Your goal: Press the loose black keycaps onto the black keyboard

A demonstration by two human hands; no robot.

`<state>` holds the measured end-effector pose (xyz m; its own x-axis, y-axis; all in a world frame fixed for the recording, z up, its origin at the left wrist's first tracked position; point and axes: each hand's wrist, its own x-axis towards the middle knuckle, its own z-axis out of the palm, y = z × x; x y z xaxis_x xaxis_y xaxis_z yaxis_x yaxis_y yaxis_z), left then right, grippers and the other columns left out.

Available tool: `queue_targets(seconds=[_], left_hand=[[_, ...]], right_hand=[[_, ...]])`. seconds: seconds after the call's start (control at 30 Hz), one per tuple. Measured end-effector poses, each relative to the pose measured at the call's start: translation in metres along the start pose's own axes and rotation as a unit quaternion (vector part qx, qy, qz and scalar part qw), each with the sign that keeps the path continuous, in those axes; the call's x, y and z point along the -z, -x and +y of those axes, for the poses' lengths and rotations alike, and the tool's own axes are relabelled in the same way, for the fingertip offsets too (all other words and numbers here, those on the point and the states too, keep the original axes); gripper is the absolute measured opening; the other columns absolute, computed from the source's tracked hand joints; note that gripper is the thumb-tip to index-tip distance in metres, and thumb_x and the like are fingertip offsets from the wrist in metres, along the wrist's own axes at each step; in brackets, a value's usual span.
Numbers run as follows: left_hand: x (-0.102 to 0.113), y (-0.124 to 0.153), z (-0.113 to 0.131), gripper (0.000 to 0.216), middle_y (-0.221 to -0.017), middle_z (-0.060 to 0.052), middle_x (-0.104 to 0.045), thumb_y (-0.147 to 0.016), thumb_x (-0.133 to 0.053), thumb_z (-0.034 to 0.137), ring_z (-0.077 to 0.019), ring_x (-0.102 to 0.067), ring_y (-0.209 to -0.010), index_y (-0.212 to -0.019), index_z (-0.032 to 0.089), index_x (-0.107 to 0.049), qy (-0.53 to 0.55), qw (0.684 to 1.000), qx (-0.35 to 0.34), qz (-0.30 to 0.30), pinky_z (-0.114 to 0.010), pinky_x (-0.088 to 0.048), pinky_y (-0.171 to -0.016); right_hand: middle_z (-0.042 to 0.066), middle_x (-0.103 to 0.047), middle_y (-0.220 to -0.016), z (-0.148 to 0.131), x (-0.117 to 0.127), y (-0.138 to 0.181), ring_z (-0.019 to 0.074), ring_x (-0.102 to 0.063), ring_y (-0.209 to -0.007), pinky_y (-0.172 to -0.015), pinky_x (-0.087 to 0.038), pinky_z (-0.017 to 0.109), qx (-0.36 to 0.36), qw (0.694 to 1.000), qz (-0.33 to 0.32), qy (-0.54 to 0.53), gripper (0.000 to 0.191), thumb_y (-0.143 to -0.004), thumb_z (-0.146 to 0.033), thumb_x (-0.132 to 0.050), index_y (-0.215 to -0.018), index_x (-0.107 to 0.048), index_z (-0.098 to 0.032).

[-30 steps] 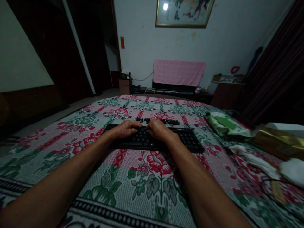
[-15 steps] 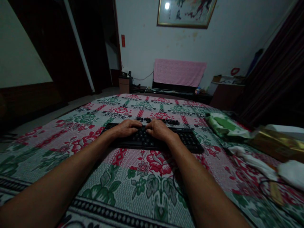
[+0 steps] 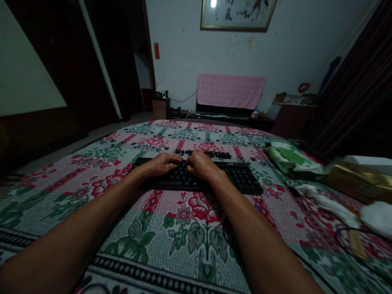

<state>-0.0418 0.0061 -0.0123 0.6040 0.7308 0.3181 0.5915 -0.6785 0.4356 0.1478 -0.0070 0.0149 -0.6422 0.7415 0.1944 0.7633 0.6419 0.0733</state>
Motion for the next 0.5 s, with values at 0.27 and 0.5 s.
queue_targets(seconds=[0.27,0.5], left_hand=[[0.0,0.001,0.005,0.037,-0.113,-0.004,-0.061,-0.069,-0.044,0.009,-0.017,-0.052,-0.108,-0.099,0.016,-0.065,-0.046,0.999,0.009,-0.005,-0.026,-0.036,-0.098],[0.002,0.0,0.007,0.038,-0.113,-0.001,-0.061,-0.069,-0.045,0.009,-0.0153,-0.052,-0.108,-0.1,0.019,-0.065,-0.045,0.998,0.033,-0.014,-0.024,-0.036,-0.097]], right_hand=[[0.008,-0.059,-0.087,0.011,-0.007,0.002,0.0153,-0.052,-0.075,-0.064,-0.034,0.023,0.005,1.0,0.012,-0.006,0.03,-0.084,-0.02,-0.037,-0.094,-0.066,-0.018],[0.006,-0.062,-0.089,0.016,-0.007,0.0,0.016,-0.054,-0.08,-0.069,-0.036,0.023,0.019,0.999,-0.001,-0.036,0.028,-0.078,-0.016,-0.045,-0.098,-0.065,-0.02]])
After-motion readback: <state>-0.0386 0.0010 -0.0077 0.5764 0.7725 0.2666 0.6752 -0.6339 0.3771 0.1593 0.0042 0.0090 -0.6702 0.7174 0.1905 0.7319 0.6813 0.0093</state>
